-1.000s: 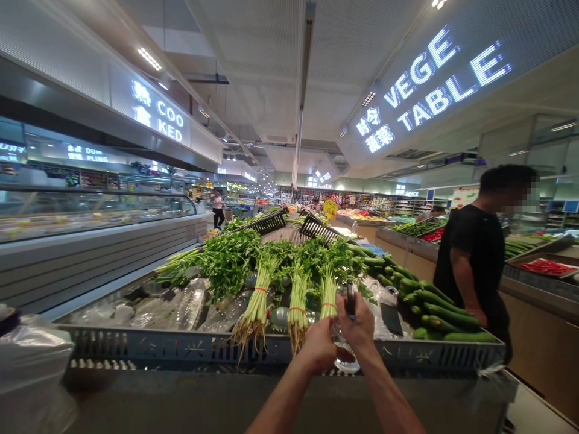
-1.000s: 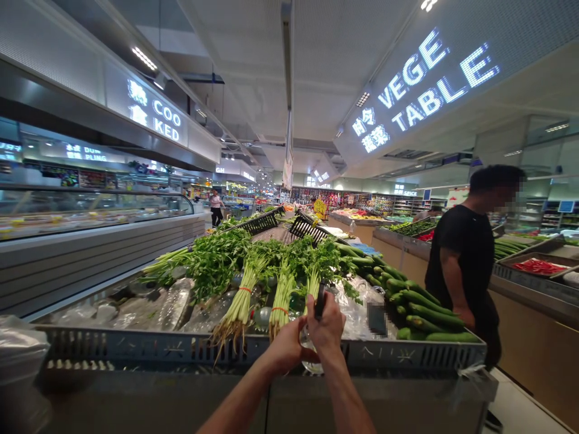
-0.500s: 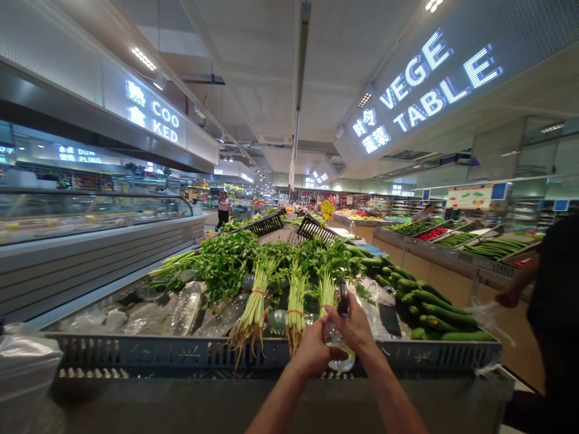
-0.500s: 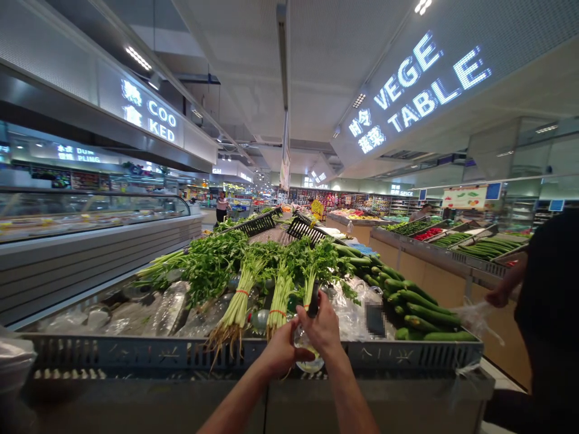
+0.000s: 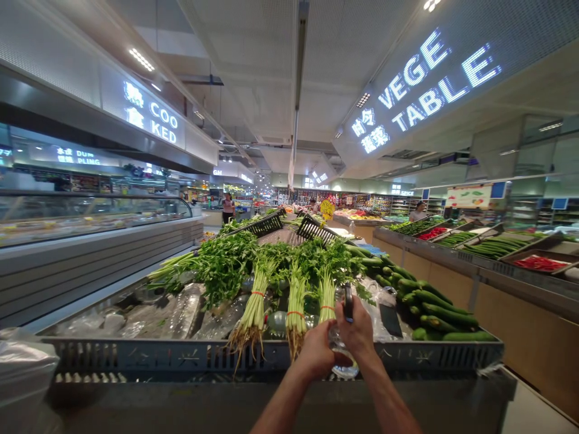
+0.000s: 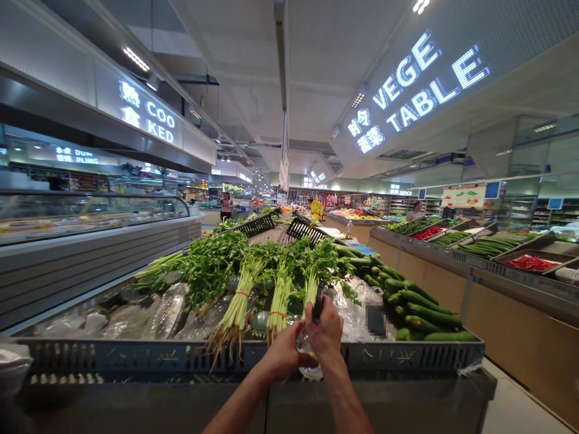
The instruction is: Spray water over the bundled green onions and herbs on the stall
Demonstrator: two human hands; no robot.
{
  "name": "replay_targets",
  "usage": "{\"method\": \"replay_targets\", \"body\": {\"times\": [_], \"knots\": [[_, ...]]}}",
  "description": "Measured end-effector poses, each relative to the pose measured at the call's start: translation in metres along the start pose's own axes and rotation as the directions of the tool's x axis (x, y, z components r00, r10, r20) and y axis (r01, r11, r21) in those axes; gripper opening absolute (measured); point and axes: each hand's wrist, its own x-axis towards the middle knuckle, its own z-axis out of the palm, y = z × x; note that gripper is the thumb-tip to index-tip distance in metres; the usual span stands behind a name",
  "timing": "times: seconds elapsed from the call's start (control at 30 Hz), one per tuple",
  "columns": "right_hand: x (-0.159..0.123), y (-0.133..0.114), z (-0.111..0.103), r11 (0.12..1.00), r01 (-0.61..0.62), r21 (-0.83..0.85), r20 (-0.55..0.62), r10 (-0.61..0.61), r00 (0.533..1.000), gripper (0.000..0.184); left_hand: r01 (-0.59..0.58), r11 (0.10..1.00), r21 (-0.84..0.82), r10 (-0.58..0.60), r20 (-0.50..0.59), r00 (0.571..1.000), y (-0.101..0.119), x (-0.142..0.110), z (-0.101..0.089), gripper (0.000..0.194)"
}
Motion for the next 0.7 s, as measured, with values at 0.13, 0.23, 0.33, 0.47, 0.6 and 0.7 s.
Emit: {"method": "replay_targets", "body": {"times": [0.13,0.23,0.33,0.47,0.6,0.7], "knots": [[0.0011,0.0003,0.0018,0.999,0.038,0.017,-0.016,-0.038,0.999,0.032,-0.019,1.000,-0.023,0.019,0.009,1.000,0.0007,0.0008,-0.0006,0.067],[0.0011,-0.0011,0.0022,0.999,0.038,0.024,-0.013,-0.038,0.999,0.033,-0.041,0.999,-0.019,0.040,-0.004,0.999,-0.0021,0.0013,-0.0003,0.067],[0.0002,-0.0039,0.0020,0.999,0.032,0.024,-0.002,-0.032,0.999,0.034,-0.034,0.999,-0.024,0.034,-0.022,0.999,-0.0052,0.0013,0.0004,0.068],[-0.0017,-0.0075,0.0023,0.999,0.043,0.033,-0.004,-0.042,0.999,0.036,-0.027,0.998,-0.052,0.027,-0.010,1.000,-0.0064,0.0003,0.0000,0.067],[-0.0028,-0.0087,0.0032,0.997,0.064,0.043,-0.016,-0.064,0.998,0.036,-0.017,0.999,-0.043,0.016,-0.026,1.000,-0.0048,-0.0020,-0.0024,0.068],[-0.0030,-0.0087,0.0038,0.998,0.049,0.037,-0.016,-0.048,0.999,0.034,-0.013,1.000,-0.021,0.012,-0.031,0.999,-0.0028,-0.0039,-0.0044,0.069]]}}
